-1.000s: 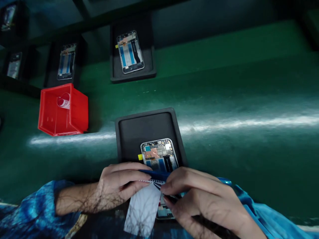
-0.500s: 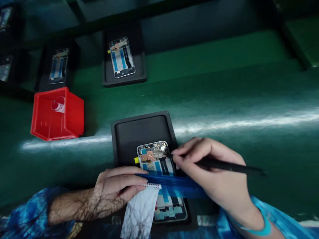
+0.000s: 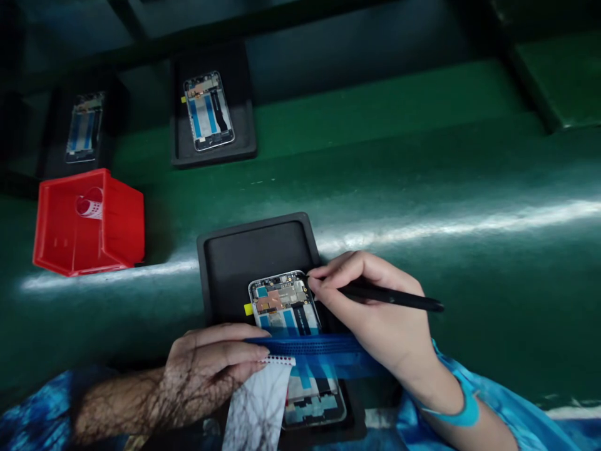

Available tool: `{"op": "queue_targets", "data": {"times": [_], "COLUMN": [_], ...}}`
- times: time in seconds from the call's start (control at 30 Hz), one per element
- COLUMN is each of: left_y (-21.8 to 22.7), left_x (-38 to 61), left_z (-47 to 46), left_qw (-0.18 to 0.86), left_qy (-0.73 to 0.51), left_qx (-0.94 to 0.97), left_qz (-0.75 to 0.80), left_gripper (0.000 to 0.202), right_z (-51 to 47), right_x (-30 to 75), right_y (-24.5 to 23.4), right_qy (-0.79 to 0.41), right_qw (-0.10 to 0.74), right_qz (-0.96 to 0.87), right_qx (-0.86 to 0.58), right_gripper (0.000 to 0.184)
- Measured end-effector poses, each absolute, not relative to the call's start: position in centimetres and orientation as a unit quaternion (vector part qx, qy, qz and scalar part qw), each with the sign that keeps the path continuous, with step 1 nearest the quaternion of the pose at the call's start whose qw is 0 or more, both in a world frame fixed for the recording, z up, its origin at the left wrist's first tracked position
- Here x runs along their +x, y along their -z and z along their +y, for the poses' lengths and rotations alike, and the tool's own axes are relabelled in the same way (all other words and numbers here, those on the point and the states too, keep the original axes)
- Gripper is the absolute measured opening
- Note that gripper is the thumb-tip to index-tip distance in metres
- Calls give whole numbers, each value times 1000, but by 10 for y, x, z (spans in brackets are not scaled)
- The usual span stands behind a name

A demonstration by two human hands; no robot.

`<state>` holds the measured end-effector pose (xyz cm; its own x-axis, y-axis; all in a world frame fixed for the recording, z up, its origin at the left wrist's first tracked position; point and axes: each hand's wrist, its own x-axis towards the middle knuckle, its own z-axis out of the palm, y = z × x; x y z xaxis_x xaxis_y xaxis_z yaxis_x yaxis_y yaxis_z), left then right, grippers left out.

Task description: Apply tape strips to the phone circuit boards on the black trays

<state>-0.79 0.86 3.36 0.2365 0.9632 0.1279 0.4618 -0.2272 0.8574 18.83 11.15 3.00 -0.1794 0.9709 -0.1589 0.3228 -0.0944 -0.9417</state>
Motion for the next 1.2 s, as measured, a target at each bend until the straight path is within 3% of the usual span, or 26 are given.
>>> {"op": "queue_targets", "data": {"times": [0.93, 1.07, 1.2], "left_y": [-23, -20, -14], "left_x": [-9, -10, -14], "left_z": [1, -1, -6], "left_qw": [392, 386, 371], "left_qy": [-396, -442, -457], "left_qx": [666, 653, 661], "left_qz": [496, 478, 464], "left_gripper": [27, 26, 16], "right_z": [104, 114, 120], "right_x": [186, 203, 219], "right_y": [-26, -31, -35], "right_qy": [-460, -447, -396], "right_qw": [330, 360, 337], "right_qz": [-672, -646, -674], "right_qx": [-477, -503, -526], "right_gripper": [18, 7, 19]}}
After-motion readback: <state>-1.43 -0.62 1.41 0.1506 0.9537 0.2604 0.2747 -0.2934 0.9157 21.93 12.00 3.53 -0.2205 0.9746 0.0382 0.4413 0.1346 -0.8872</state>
